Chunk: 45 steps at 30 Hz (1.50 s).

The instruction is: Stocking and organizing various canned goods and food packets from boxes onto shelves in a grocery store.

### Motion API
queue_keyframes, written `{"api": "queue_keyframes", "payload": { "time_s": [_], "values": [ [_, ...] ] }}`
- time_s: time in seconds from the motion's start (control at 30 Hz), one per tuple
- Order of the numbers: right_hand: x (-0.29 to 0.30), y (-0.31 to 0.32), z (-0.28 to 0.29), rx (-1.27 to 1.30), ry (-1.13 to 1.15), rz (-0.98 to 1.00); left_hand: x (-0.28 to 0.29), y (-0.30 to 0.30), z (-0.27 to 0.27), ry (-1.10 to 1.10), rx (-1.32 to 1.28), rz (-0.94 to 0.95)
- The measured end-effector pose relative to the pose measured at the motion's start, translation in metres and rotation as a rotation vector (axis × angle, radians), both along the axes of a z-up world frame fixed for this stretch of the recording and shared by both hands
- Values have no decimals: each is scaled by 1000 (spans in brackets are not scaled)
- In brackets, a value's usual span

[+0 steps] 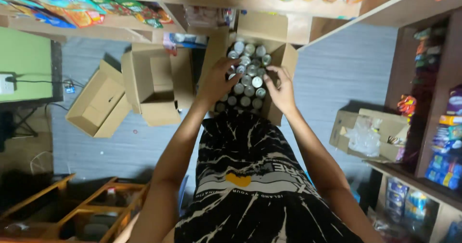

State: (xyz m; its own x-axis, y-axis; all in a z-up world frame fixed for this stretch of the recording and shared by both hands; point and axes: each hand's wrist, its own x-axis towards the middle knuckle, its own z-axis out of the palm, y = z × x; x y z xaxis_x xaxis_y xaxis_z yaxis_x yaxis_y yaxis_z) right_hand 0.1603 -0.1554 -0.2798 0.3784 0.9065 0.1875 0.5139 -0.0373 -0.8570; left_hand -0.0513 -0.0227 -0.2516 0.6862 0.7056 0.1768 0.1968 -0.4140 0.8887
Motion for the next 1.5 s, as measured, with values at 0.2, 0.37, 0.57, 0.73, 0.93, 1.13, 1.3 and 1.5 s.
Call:
{"api": "queue_keyframes", "payload": {
  "time_s": [0.2,0.37,0.57,0.73,0.93,1.13,1.3,1.5],
  "values": [
    [-3,-47,-127,-296,389,19,-12,-35,-193,186,-248,84],
    [-15,-64,-159,-345,434,108,-1,-60,-258,188,30,16],
    [-28,-69,-140,-406,507,109,19,-70,-330,729,99,6],
    [-28,-80,-132,-364,512,62,33,-57,-284,838,120,44],
    [-24,-89,-121,-439,467,38,30,-63,-367,828,345,129],
    [-18,-84,-109,-475,500,36,29,-50,-287,797,200,41],
    [-12,-78,-103,-436,482,29,16,-37,-267,547,-120,61],
    [-10,-65,-89,-396,579,-46,-4,-33,-156,67,-335,7]
  ]
}}
